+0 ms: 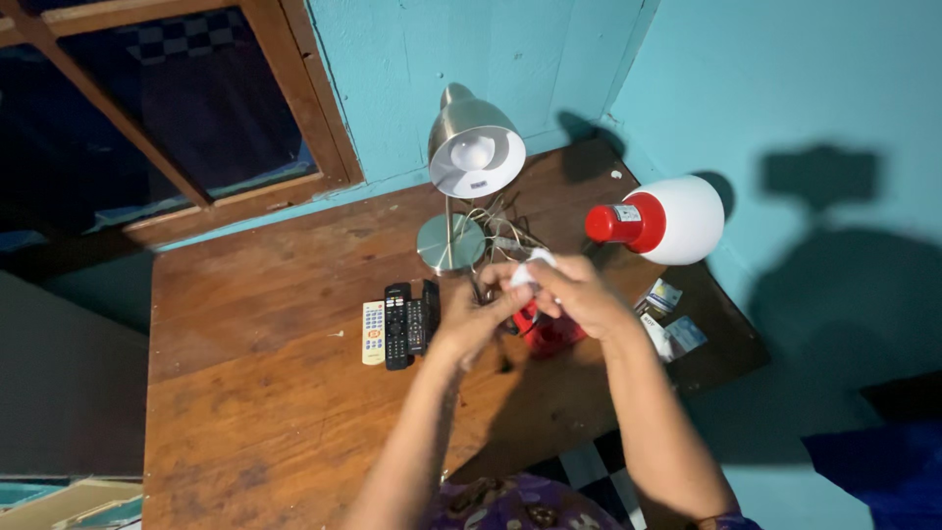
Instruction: The person removes a light bulb from a red and white desk lamp and then replaces it with a new one from a box. They also remove a bulb from a silver desk lamp and replace it with a new one.
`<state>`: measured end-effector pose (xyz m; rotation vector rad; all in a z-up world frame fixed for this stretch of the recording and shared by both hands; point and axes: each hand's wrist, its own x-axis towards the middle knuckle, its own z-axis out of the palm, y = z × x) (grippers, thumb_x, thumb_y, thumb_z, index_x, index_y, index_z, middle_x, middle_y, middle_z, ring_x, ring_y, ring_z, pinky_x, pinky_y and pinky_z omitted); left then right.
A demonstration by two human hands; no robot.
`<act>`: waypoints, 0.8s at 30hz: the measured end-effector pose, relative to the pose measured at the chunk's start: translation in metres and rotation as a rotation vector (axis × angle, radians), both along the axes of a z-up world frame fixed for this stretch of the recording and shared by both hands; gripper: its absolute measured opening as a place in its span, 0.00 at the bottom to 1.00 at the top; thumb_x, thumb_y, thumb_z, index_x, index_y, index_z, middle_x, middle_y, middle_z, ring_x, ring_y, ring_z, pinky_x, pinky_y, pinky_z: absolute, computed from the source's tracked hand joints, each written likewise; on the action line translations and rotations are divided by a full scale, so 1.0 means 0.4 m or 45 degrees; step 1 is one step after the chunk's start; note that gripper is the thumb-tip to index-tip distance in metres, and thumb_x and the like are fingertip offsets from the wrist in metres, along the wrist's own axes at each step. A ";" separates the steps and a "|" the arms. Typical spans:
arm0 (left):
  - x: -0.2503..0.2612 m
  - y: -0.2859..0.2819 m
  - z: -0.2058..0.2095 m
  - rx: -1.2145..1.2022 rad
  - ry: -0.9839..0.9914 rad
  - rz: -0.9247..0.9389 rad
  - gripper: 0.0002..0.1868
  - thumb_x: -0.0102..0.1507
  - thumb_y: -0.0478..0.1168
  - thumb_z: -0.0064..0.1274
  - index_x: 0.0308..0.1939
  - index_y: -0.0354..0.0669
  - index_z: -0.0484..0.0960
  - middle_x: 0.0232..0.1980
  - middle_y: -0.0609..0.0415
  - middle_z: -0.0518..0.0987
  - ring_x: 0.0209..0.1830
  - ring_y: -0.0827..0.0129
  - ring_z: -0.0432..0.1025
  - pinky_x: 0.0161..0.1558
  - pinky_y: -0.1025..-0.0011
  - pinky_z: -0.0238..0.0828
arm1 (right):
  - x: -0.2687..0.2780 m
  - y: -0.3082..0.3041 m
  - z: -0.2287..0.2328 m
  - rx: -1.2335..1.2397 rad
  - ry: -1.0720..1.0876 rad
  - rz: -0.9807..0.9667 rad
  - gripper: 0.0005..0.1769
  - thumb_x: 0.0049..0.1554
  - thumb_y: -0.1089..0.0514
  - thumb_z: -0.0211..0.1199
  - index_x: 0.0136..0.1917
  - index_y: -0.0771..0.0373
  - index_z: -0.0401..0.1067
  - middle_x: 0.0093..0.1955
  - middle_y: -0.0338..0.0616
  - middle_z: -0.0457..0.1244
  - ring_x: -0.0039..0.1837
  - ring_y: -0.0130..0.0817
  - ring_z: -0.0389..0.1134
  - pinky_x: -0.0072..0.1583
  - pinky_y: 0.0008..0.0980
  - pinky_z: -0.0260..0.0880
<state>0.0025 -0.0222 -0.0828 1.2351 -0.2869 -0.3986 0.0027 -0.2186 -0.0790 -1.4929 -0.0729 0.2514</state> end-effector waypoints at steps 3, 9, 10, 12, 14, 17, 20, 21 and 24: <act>-0.023 -0.036 0.021 -0.261 0.235 0.006 0.21 0.66 0.53 0.52 0.59 0.49 0.82 0.42 0.61 0.81 0.38 0.80 0.71 0.38 0.78 0.68 | 0.000 0.024 0.029 -0.380 -0.130 -0.081 0.22 0.65 0.45 0.55 0.43 0.66 0.72 0.31 0.33 0.58 0.32 0.19 0.56 0.34 0.23 0.56; -0.001 -0.028 0.029 -0.338 0.287 0.138 0.22 0.69 0.53 0.50 0.54 0.39 0.86 0.41 0.55 0.83 0.35 0.74 0.71 0.34 0.77 0.64 | -0.013 0.026 0.015 -0.414 -0.088 0.091 0.21 0.65 0.46 0.58 0.42 0.67 0.71 0.30 0.32 0.60 0.32 0.20 0.58 0.35 0.23 0.58; 0.006 -0.025 0.022 -0.330 0.288 0.150 0.22 0.70 0.52 0.50 0.51 0.37 0.86 0.41 0.54 0.84 0.34 0.72 0.71 0.34 0.75 0.63 | -0.019 0.020 0.008 -0.401 -0.109 0.116 0.20 0.65 0.46 0.57 0.44 0.65 0.72 0.29 0.32 0.59 0.32 0.20 0.58 0.36 0.23 0.58; 0.025 -0.011 0.011 -0.313 0.305 0.171 0.22 0.70 0.52 0.50 0.47 0.34 0.85 0.42 0.50 0.84 0.35 0.69 0.72 0.36 0.72 0.66 | -0.030 0.003 -0.009 -0.377 -0.151 0.167 0.17 0.64 0.45 0.56 0.47 0.61 0.74 0.29 0.32 0.58 0.32 0.19 0.57 0.36 0.23 0.57; 0.040 0.007 0.008 -0.296 0.335 0.185 0.22 0.71 0.52 0.49 0.43 0.33 0.84 0.43 0.47 0.84 0.37 0.65 0.75 0.42 0.68 0.74 | -0.033 -0.018 -0.038 -0.459 -0.163 0.189 0.18 0.65 0.46 0.56 0.46 0.63 0.74 0.28 0.33 0.59 0.33 0.20 0.58 0.38 0.24 0.59; 0.050 0.030 0.019 -0.378 0.450 0.140 0.21 0.69 0.52 0.44 0.37 0.35 0.79 0.45 0.44 0.84 0.44 0.57 0.80 0.47 0.60 0.78 | -0.027 -0.047 -0.103 -0.502 -0.258 0.213 0.18 0.66 0.48 0.56 0.45 0.65 0.73 0.31 0.34 0.62 0.35 0.22 0.63 0.41 0.25 0.63; 0.061 0.043 0.033 -0.588 0.428 0.096 0.20 0.71 0.51 0.44 0.36 0.36 0.76 0.43 0.43 0.81 0.49 0.48 0.80 0.51 0.54 0.78 | -0.015 -0.071 -0.171 -0.437 -0.294 0.224 0.16 0.65 0.50 0.57 0.47 0.66 0.73 0.36 0.36 0.65 0.38 0.23 0.66 0.43 0.25 0.67; 0.062 0.044 0.034 -0.615 0.422 0.088 0.21 0.71 0.51 0.44 0.36 0.36 0.75 0.42 0.43 0.80 0.49 0.47 0.79 0.52 0.52 0.78 | -0.011 -0.080 -0.195 -0.404 -0.288 0.228 0.15 0.65 0.51 0.57 0.48 0.66 0.73 0.38 0.37 0.66 0.39 0.23 0.67 0.44 0.25 0.69; 0.069 0.052 0.037 -0.676 0.413 0.108 0.21 0.71 0.51 0.44 0.36 0.36 0.75 0.41 0.43 0.80 0.48 0.45 0.79 0.53 0.48 0.77 | -0.005 -0.114 -0.281 -0.305 -0.264 0.223 0.14 0.64 0.52 0.56 0.50 0.65 0.73 0.42 0.38 0.68 0.41 0.23 0.68 0.45 0.26 0.70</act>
